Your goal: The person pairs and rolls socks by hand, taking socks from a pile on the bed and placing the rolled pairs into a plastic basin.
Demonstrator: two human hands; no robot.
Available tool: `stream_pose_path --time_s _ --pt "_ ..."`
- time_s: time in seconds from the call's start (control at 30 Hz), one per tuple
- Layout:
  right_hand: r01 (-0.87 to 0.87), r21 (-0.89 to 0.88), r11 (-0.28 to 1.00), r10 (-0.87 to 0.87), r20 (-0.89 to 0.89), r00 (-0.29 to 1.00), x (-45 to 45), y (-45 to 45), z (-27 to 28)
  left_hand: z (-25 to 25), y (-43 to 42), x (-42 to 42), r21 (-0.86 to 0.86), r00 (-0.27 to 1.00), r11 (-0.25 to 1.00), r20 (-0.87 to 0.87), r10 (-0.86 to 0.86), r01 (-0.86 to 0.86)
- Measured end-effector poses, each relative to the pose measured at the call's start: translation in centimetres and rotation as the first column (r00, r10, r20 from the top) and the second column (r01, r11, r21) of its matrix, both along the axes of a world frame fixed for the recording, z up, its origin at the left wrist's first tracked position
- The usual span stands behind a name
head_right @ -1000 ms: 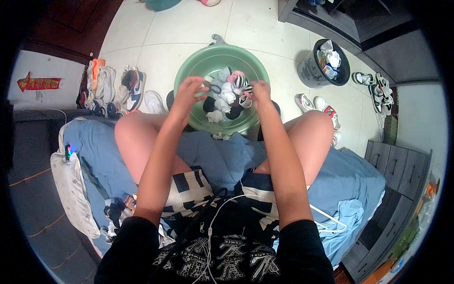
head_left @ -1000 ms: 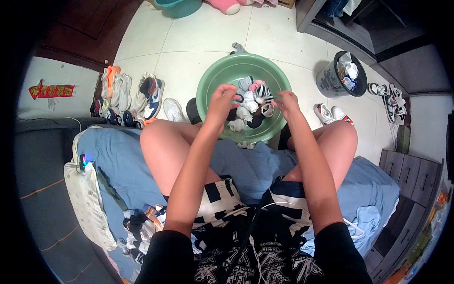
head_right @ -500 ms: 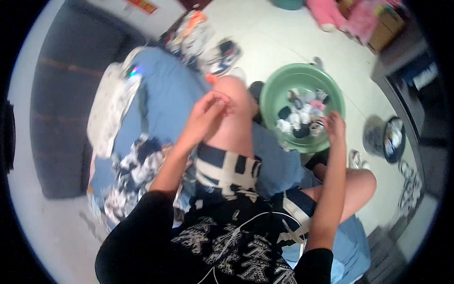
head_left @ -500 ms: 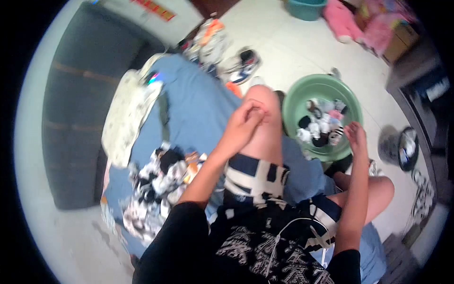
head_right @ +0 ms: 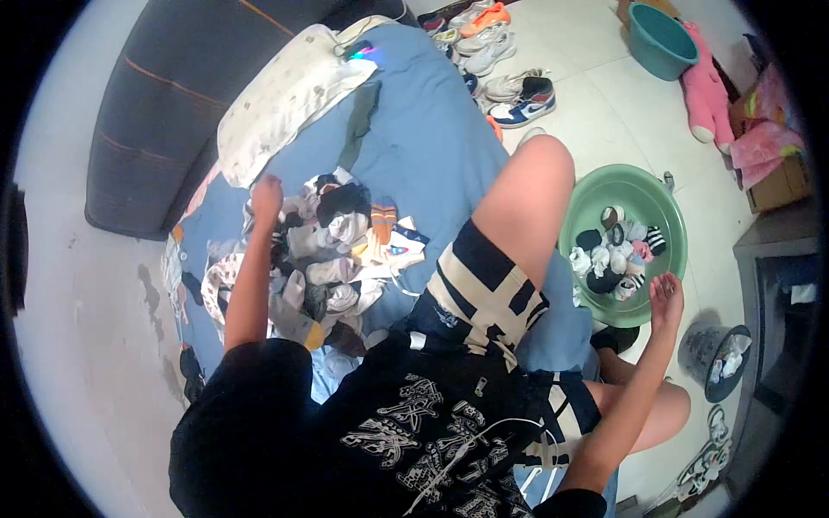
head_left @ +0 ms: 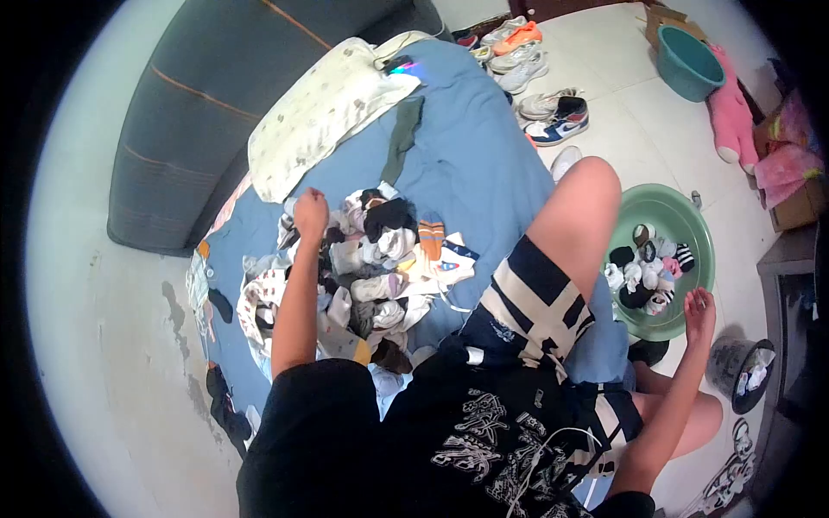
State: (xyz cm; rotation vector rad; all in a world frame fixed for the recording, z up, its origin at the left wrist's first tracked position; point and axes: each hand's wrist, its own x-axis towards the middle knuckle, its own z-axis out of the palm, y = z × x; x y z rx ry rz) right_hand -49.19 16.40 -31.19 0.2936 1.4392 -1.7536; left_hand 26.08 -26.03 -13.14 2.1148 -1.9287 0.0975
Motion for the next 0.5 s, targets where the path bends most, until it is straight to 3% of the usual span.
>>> stream_pose_path --time_s 0.1,0.13,0.2,0.27,0.33,0.4,0.47,0.5 --pt "-0.008 0.007 1.000 0.008 0.005 1.000 -0.4 0.4 -0.2 -1.5 -1.6 7.5 0.054 0.967 0.987 0.215 0.136 -0.151" --pt "-0.005 0.003 1.000 0.005 0.007 1.000 -0.5 0.6 -0.2 -0.6 -1.4 7.8 0.056 0.967 0.987 0.216 0.137 -0.152" --pt "-0.027 0.001 1.000 0.027 -0.013 1.000 -0.6 0.7 0.1 1.6 -0.9 8.2 0.487 0.982 0.852 0.086 0.171 -0.191" --pt "-0.057 0.003 0.998 0.057 -0.029 0.998 -0.7 0.7 -0.1 3.2 0.5 7.9 0.580 0.983 0.795 0.070 0.171 -0.180" --pt "-0.040 0.004 0.999 0.040 -0.031 0.999 -1.0 0.6 -0.3 4.9 2.2 5.9 0.783 0.970 0.573 0.179 0.164 -0.241" --pt "-0.033 0.010 0.999 0.034 -0.025 0.999 -1.1 0.5 -0.3 4.2 2.9 6.5 0.763 0.964 0.590 0.197 0.176 -0.264" --pt "-0.017 0.017 1.000 0.017 -0.021 1.000 -0.8 0.4 0.1 2.9 2.5 7.5 0.780 0.975 0.591 0.213 0.061 -0.207" --pt "-0.025 0.026 0.999 0.026 -0.045 0.999 -0.4 0.4 0.6 2.0 1.4 8.6 0.824 0.971 0.517 0.230 0.067 -0.231"
